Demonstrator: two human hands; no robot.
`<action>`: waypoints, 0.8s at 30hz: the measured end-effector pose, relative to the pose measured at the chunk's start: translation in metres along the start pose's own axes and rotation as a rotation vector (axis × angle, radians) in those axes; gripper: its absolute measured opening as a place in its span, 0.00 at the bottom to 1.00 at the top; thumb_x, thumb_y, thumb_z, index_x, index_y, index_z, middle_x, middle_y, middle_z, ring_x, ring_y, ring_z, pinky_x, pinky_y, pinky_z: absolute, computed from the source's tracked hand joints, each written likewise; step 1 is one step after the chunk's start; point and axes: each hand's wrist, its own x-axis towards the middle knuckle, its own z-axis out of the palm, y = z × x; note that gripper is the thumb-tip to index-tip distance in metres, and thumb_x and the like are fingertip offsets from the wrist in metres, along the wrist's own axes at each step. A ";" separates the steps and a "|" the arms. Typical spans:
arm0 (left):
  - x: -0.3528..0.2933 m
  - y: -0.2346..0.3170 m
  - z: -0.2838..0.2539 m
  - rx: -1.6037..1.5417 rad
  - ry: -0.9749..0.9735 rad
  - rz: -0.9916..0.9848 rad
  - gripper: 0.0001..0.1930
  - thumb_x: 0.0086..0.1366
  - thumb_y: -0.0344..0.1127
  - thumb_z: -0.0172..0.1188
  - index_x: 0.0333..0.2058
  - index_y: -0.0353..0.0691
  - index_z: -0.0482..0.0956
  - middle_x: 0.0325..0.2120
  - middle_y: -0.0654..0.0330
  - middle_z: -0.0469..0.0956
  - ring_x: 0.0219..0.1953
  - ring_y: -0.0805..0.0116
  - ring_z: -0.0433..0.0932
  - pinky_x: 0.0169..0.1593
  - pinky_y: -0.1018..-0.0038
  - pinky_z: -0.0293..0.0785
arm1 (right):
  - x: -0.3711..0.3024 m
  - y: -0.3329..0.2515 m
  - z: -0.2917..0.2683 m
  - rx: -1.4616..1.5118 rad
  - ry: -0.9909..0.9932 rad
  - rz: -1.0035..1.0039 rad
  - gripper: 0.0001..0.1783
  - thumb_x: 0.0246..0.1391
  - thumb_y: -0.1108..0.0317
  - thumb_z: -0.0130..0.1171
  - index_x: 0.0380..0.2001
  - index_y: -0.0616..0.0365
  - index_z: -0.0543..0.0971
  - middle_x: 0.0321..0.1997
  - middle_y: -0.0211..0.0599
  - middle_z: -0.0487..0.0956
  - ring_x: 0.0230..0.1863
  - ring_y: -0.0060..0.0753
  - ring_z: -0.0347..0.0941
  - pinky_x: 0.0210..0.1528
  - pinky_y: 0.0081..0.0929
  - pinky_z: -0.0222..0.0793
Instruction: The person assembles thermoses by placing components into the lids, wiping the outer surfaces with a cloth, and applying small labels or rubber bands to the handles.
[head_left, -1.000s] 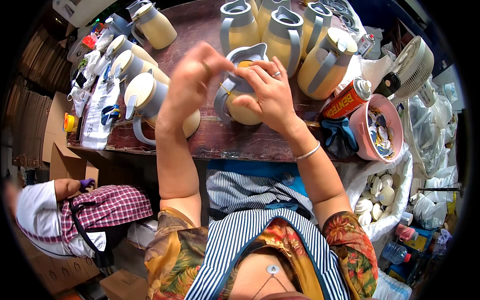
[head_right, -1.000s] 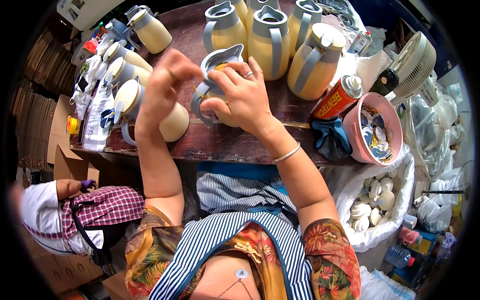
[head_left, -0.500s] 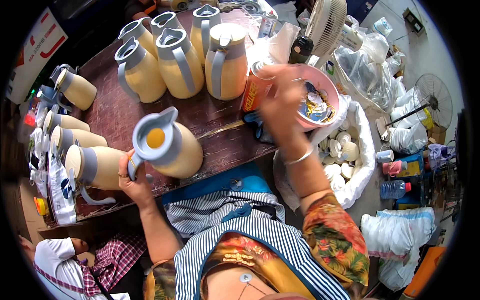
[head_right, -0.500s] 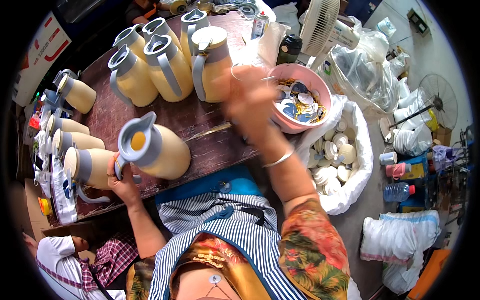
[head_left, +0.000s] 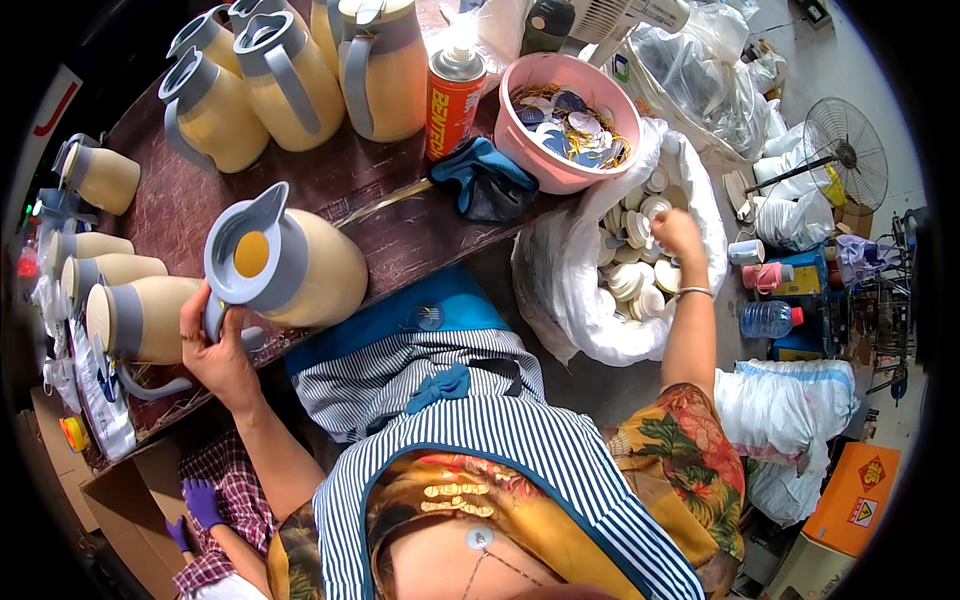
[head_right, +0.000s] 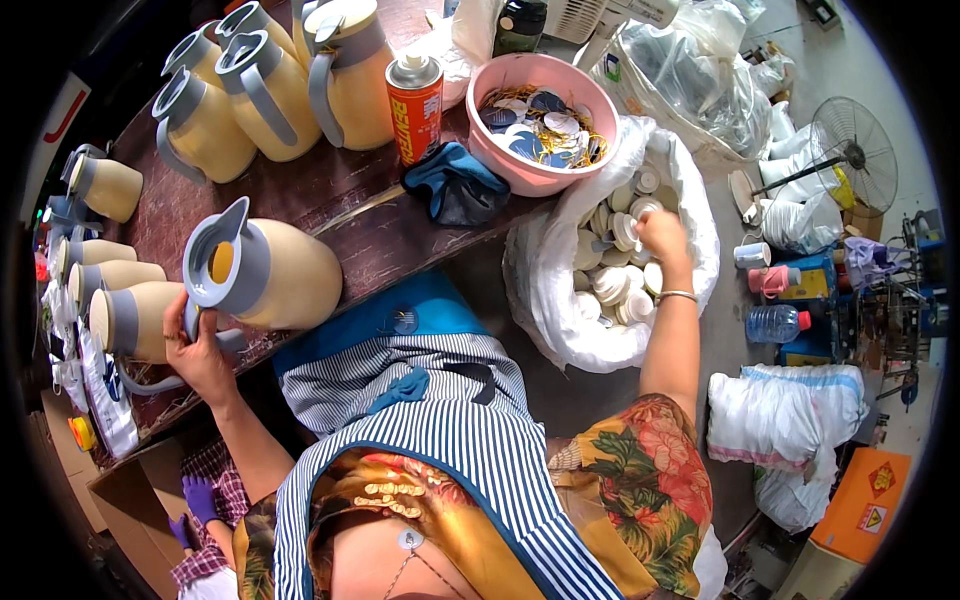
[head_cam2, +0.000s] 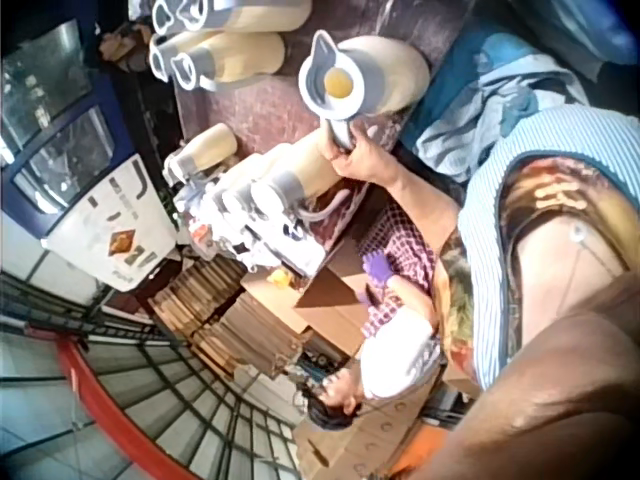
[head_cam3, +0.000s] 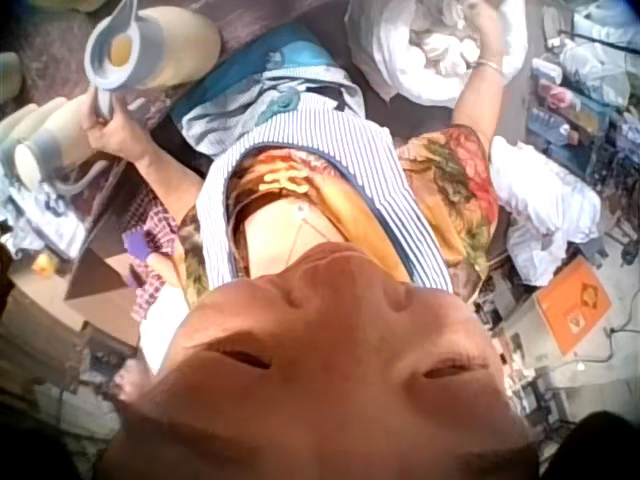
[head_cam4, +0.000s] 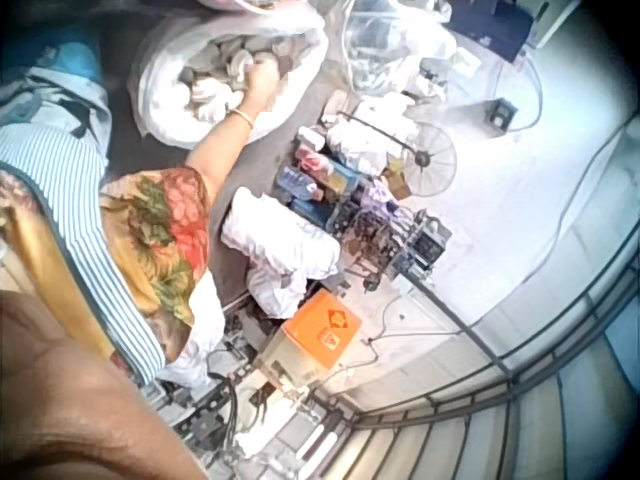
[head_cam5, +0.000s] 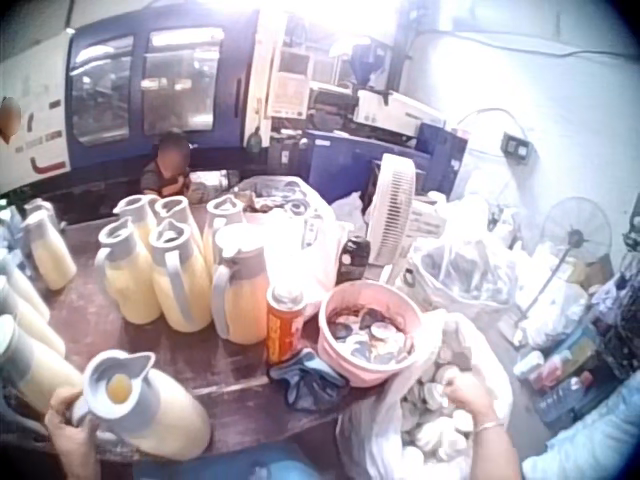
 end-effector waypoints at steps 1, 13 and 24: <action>0.002 -0.005 0.001 -0.035 -0.028 0.000 0.22 0.56 0.27 0.70 0.50 0.35 0.76 0.46 0.63 0.76 0.45 0.75 0.73 0.50 0.78 0.70 | 0.010 0.019 0.037 -0.152 0.007 -0.117 0.26 0.45 0.55 0.67 0.48 0.50 0.79 0.46 0.45 0.81 0.47 0.45 0.78 0.51 0.41 0.73; -0.018 0.015 0.009 -0.189 0.163 0.124 0.18 0.51 0.36 0.76 0.36 0.37 0.78 0.29 0.67 0.77 0.31 0.77 0.73 0.35 0.80 0.71 | -0.026 -0.009 -0.006 1.002 0.844 -0.237 0.24 0.67 0.58 0.45 0.61 0.57 0.67 0.55 0.44 0.76 0.51 0.35 0.76 0.52 0.34 0.72; -0.038 0.094 0.017 -0.092 -0.193 0.371 0.20 0.43 0.35 0.78 0.33 0.37 0.79 0.26 0.56 0.80 0.28 0.63 0.81 0.32 0.73 0.76 | -0.226 -0.327 -0.151 0.515 0.293 -1.850 0.30 0.62 0.50 0.51 0.59 0.59 0.72 0.66 0.58 0.62 0.56 0.54 0.70 0.57 0.41 0.68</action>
